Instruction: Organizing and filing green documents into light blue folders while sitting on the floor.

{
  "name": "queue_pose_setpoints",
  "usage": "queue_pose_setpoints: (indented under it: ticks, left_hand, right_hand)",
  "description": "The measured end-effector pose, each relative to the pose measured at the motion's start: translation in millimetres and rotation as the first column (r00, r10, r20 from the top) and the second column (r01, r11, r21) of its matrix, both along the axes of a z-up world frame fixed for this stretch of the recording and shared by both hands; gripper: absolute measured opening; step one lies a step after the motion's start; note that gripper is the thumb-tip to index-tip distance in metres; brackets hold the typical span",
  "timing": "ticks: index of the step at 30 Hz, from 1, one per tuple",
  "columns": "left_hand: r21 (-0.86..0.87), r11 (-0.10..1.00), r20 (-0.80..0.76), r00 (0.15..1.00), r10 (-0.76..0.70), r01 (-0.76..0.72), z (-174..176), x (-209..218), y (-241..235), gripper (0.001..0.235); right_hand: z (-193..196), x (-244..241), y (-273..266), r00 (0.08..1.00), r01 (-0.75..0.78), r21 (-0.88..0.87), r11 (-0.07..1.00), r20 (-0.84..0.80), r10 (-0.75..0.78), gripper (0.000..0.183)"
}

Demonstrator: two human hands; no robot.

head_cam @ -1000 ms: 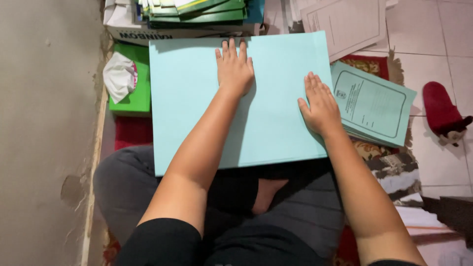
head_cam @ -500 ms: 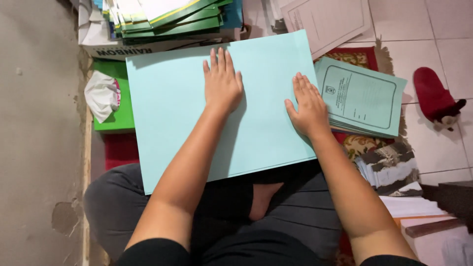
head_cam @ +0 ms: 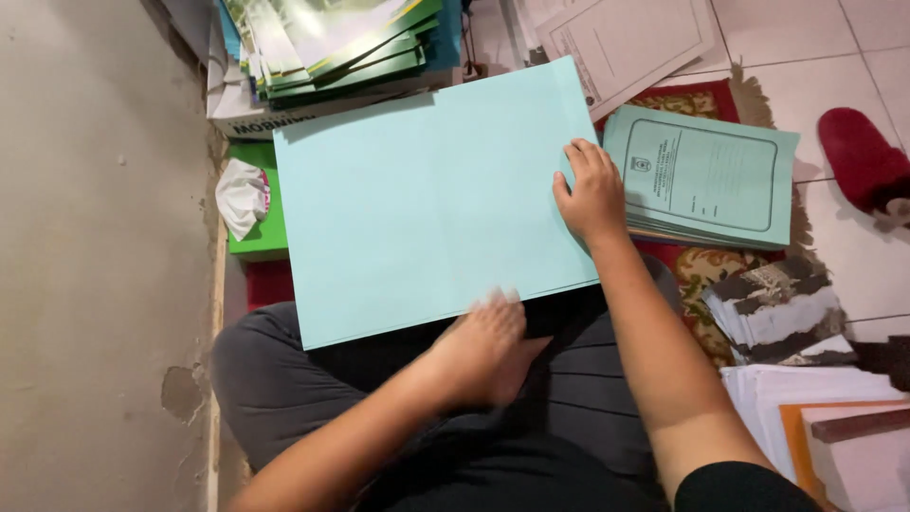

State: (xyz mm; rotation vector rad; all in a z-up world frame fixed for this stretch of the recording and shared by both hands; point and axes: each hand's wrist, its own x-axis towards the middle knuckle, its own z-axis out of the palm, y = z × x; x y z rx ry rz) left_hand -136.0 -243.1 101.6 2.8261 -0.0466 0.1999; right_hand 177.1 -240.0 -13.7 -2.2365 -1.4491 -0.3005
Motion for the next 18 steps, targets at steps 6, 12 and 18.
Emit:
queue_pose_setpoints:
  ticks: [6, 12, 18]
  left_hand:
    - [-0.172, 0.961, -0.290, 0.921, -0.260, 0.218, -46.0, -79.3, -55.5, 0.038]
    - [-0.021, 0.999, -0.197, 0.979, -0.043, 0.039, -77.5, -17.0, -15.8, 0.014]
    - [-0.036, 0.994, -0.647, 0.756, -0.103, 0.104, -113.6, 42.0, -55.8, 0.033]
  right_hand:
    - [-2.6, 7.9, -8.2, 0.971, -0.052, 0.077, 0.996, -0.229, 0.069, 0.038]
    - [11.2, 11.4, -18.9, 0.927, -0.142, 0.147, 0.979, -0.328, 0.184, 0.036]
    - [38.0, 11.6, -51.7, 0.778, -0.077, 0.326, 0.942, -0.572, 0.261, 0.013]
